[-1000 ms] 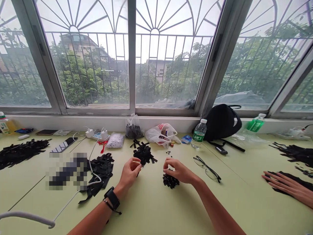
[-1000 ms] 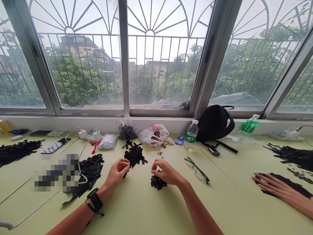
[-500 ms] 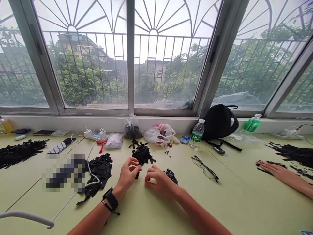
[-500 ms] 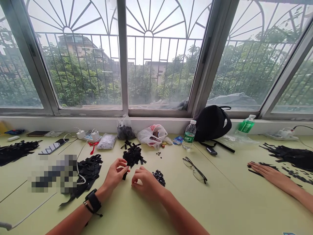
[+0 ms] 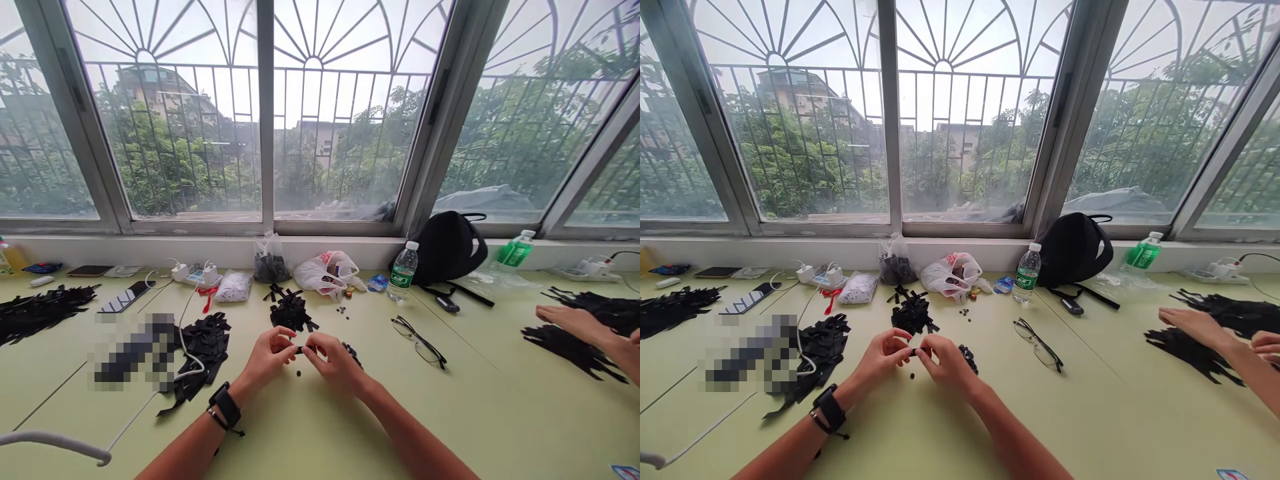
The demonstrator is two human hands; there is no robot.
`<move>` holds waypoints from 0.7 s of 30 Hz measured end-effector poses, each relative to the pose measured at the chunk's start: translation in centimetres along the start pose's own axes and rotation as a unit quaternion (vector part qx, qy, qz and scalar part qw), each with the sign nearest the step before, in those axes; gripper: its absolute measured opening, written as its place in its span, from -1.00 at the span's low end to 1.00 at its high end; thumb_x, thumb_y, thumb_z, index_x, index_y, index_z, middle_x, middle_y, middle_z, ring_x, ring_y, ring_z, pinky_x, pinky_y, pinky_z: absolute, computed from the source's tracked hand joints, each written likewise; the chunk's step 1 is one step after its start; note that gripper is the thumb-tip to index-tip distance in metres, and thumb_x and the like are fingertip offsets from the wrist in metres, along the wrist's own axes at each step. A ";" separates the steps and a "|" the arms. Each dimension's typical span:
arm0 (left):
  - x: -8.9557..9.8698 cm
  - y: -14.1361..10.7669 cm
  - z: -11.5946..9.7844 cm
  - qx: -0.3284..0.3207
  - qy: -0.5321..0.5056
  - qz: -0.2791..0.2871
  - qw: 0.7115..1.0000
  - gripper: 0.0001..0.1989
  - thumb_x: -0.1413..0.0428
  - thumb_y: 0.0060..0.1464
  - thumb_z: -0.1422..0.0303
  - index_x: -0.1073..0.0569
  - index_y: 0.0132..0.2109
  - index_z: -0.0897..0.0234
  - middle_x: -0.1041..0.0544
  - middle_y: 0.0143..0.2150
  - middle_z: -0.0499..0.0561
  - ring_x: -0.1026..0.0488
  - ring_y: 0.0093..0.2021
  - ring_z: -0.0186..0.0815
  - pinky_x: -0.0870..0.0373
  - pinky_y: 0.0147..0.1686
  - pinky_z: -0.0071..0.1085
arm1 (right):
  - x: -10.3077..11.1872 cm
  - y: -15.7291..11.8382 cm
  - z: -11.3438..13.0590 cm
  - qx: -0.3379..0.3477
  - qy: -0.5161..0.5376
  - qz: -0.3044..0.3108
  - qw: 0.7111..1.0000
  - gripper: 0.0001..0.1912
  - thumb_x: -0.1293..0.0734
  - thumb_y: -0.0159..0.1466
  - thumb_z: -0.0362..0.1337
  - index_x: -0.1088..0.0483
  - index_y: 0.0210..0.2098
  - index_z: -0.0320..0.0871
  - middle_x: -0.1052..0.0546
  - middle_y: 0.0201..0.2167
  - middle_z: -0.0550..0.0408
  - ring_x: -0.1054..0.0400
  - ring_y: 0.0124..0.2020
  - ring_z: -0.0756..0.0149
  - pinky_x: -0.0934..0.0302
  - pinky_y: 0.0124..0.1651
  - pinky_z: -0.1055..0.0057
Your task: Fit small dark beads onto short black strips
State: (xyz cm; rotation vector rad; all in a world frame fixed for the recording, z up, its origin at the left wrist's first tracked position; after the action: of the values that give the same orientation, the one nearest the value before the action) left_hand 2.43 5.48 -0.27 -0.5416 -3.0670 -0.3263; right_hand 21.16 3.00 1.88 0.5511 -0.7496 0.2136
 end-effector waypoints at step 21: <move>0.3 -1.2 -1.4 -0.041 0.191 0.069 0.978 -0.84 -0.21 -0.05 0.43 -0.60 -0.25 0.29 -0.55 -0.47 -0.04 -0.43 -0.45 -0.33 -0.21 -0.48 -0.49 | -0.7 -1.0 1.3 0.031 -0.017 0.075 0.997 -0.77 -0.27 0.10 -0.51 -0.18 -0.57 -0.13 -0.37 -0.56 0.17 -0.29 -0.33 0.28 -0.12 -0.26 0.41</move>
State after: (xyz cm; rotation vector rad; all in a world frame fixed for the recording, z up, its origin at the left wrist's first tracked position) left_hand 1.73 4.22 0.85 -0.6098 -2.6424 -0.4917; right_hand 20.23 1.44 1.79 0.5589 -0.8201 0.3697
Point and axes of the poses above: each hand's wrist, its own y-axis towards the middle knuckle, its own x-axis out of the back of the hand, z = x × y, the point moved 3 cm from there along y, towards the middle knuckle
